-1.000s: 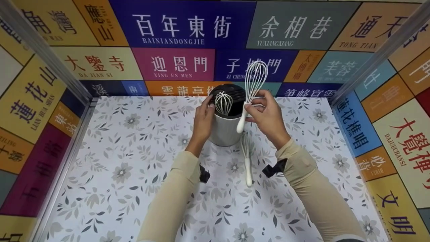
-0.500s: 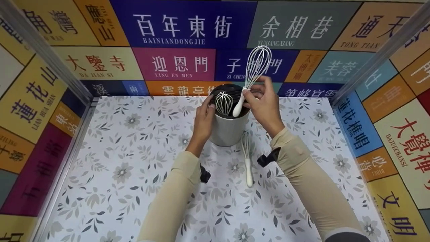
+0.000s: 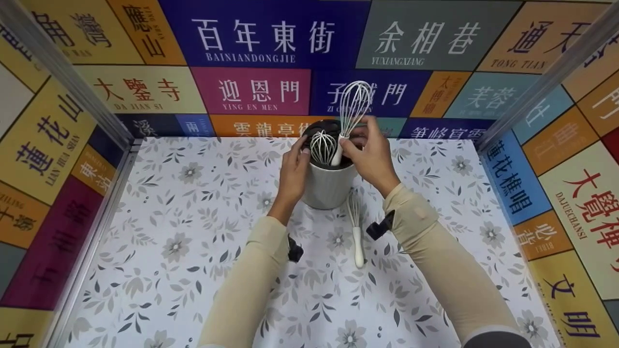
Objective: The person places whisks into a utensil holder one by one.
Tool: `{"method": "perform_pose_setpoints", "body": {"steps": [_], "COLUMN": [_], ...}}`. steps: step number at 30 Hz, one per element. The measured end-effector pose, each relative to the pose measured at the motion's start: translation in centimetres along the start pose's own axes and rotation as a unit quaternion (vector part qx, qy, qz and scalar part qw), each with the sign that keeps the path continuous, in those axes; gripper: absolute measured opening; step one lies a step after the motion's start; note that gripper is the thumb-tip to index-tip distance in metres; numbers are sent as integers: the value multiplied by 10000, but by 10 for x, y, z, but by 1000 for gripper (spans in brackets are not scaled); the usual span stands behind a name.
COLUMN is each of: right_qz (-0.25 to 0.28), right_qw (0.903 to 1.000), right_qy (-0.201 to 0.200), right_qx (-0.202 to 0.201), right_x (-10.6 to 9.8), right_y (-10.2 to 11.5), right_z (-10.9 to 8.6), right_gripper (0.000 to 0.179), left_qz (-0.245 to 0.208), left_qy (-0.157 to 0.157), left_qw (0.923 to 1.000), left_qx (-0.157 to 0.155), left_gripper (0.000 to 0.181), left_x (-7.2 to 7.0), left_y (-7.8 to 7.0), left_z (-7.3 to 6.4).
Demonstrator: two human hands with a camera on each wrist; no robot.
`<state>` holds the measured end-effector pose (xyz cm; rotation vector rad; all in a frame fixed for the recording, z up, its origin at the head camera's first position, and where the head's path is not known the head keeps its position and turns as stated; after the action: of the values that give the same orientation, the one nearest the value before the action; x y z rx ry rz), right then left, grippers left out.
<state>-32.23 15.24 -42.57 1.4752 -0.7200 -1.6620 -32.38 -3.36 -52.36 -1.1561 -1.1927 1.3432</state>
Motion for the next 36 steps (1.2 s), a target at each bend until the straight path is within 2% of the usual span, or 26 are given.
{"method": "perform_pose_setpoints", "body": {"steps": [17,27,32,36], "right_qz": [-1155,-1005,-921,-659], "right_qw": [9932,9947,9953,9965], "right_qy": [108,148,3,-157], "right_qx": [-94,-146,-299,-497], "right_x": [8,8,5,4], "right_y": [-6,-3,-1,1], "right_z": [-6,-9,-12,-14], "right_gripper": [49,58,65,58], "left_qz": [65,122,59,69], "left_qy": [-75,-73,-36,-23], "left_qw": [9999,9999,10000,10000], "left_qx": [72,37,57,11], "left_gripper": [46,46,46,47], "left_x": [-1,0,0,0], "left_y": [0,0,-1,0], "left_z": [0,0,-1,0]}}
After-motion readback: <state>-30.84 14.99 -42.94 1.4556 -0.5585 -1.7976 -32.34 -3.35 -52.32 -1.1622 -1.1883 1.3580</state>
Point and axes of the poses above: each hand's wrist, its own z-axis towards the middle knuckle, its own x-axis out of the palm, y = z × x, the point moved 6 cm from there along z, towards the middle knuckle, and after that the axes turned 13 degrees about -z, right-handed, at the moved point
